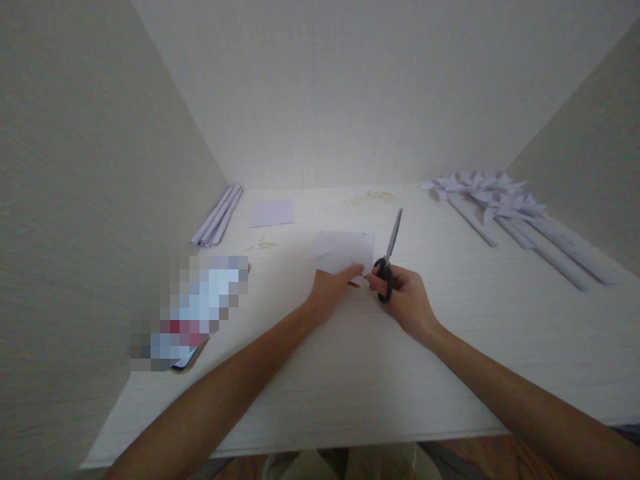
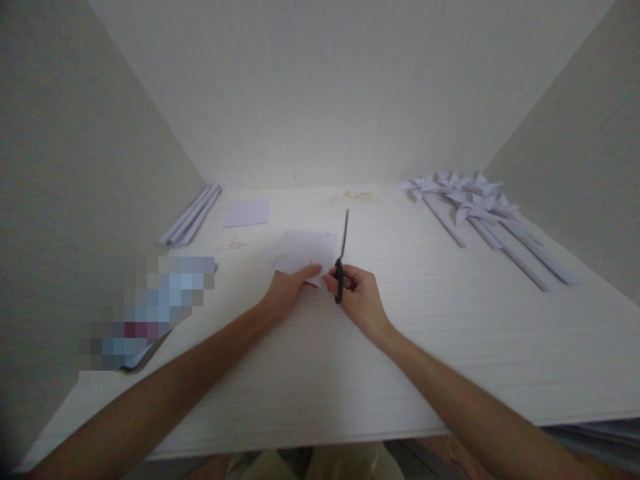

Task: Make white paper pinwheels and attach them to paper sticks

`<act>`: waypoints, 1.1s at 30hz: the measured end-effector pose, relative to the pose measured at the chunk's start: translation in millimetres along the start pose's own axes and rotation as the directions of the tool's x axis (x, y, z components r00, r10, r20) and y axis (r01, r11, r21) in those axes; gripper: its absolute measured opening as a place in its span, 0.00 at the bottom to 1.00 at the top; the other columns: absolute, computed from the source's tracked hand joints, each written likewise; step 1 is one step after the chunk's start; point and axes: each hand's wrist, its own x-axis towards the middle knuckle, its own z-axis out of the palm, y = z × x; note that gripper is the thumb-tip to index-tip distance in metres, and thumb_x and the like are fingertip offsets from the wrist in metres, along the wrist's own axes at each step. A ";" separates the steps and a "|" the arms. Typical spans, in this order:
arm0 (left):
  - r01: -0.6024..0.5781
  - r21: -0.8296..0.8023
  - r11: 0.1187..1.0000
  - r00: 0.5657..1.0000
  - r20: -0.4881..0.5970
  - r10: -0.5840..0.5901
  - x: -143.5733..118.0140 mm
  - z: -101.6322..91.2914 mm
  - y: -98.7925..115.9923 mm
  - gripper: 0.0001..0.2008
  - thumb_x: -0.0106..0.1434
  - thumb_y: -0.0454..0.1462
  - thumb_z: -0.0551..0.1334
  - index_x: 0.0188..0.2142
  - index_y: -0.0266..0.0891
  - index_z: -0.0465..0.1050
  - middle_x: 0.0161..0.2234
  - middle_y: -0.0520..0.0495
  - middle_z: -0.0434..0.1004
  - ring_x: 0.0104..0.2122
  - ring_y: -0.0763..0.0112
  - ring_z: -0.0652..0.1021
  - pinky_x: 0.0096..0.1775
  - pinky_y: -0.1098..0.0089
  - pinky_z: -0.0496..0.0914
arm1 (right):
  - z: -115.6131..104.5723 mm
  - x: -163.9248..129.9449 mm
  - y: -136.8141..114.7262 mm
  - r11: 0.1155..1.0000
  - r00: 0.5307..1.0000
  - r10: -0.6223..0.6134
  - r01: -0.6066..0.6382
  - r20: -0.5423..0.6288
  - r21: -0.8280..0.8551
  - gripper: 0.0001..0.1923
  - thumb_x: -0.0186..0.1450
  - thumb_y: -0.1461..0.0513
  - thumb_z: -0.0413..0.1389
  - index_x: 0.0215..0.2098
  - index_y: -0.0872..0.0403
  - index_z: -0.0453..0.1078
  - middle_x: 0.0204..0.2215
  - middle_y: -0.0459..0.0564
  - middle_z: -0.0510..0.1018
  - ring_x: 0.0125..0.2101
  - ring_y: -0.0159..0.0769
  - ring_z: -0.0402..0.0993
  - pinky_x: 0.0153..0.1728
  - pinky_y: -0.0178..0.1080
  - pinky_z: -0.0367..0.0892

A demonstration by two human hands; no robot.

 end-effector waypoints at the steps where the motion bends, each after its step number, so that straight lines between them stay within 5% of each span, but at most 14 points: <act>1: -0.001 0.003 1.000 1.000 -0.008 0.001 -0.2 0.4 0.3 0.04 0.42 0.33 0.63 0.22 0.36 0.69 0.21 0.52 0.72 0.22 0.76 0.72 0.23 0.75 0.67 | 0.0 -0.2 -0.5 1.000 1.000 -0.001 0.001 0.009 -0.017 0.14 0.49 0.54 0.58 0.23 0.57 0.64 0.16 0.41 0.60 0.17 0.24 0.51 0.16 0.31 0.47; 33: -0.019 0.050 0.999 0.999 -0.025 0.020 0.5 0.9 0.0 0.05 0.41 0.34 0.63 0.22 0.36 0.70 0.23 0.51 0.73 0.23 0.73 0.72 0.26 0.72 0.68 | -2.6 -0.8 1.6 0.990 0.998 -0.055 0.052 -0.019 -0.131 0.14 0.50 0.54 0.56 0.26 0.58 0.67 0.16 0.42 0.59 0.18 0.25 0.52 0.16 0.31 0.50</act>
